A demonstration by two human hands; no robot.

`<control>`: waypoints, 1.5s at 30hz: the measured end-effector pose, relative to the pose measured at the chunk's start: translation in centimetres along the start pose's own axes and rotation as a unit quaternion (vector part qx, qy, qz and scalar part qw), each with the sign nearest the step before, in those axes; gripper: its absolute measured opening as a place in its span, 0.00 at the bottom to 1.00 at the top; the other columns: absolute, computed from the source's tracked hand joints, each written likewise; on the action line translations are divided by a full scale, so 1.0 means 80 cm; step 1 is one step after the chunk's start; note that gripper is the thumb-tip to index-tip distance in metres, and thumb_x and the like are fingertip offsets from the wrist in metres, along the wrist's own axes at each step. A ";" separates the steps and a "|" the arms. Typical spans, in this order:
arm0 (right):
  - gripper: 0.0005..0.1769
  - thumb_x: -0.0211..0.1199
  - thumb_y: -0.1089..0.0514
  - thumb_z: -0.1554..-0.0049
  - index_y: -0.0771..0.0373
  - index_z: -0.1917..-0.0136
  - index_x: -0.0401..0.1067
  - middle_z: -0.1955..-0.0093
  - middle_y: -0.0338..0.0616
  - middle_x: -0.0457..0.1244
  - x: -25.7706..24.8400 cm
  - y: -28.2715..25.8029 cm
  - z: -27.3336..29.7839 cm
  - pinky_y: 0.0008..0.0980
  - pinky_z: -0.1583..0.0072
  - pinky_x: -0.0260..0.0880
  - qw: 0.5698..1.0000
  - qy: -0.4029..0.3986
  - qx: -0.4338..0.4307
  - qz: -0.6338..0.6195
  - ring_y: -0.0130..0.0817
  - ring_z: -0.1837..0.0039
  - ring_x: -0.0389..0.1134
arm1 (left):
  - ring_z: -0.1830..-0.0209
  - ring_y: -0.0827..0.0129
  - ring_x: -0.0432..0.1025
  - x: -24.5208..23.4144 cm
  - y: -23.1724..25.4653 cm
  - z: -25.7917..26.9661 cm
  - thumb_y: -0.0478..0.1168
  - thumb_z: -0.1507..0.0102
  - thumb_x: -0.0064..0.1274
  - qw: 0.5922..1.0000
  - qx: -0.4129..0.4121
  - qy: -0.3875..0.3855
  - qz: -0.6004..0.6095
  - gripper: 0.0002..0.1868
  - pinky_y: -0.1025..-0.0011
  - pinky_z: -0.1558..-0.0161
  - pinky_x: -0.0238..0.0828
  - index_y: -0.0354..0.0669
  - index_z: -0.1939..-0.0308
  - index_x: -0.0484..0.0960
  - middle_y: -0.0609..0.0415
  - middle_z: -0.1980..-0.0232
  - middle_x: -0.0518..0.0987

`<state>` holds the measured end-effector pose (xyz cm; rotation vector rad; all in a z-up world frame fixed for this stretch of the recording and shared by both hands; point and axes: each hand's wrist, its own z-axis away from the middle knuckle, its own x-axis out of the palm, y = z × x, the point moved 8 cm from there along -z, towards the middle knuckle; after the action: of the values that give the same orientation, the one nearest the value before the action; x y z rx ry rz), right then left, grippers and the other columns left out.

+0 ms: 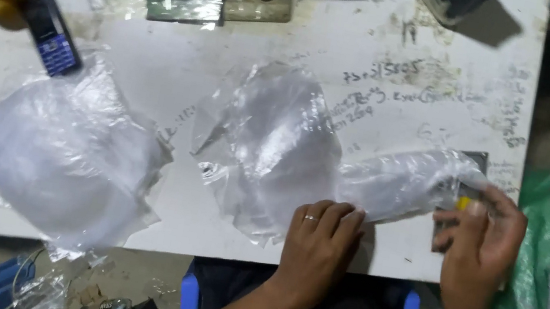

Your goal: The person packs plastic bags into smaller clear pouches by hand and occasionally presses buttons on a machine control panel.

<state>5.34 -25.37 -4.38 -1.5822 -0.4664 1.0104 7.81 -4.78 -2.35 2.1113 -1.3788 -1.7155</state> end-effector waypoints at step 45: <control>0.29 0.61 0.68 0.43 0.70 0.28 0.63 0.45 0.56 0.67 0.028 0.026 0.029 0.34 0.42 0.71 0.974 -0.038 0.177 -0.133 0.41 0.44 0.70 | 0.60 0.60 0.72 -0.048 -0.003 -0.058 0.38 0.34 0.61 0.978 -0.034 0.118 0.167 0.08 0.67 0.56 0.68 0.40 0.57 0.78 0.50 0.59 0.76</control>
<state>4.24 -22.90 -7.11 -1.1324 -0.5041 0.8927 11.87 -4.10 2.01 1.8451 -1.4768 -1.3197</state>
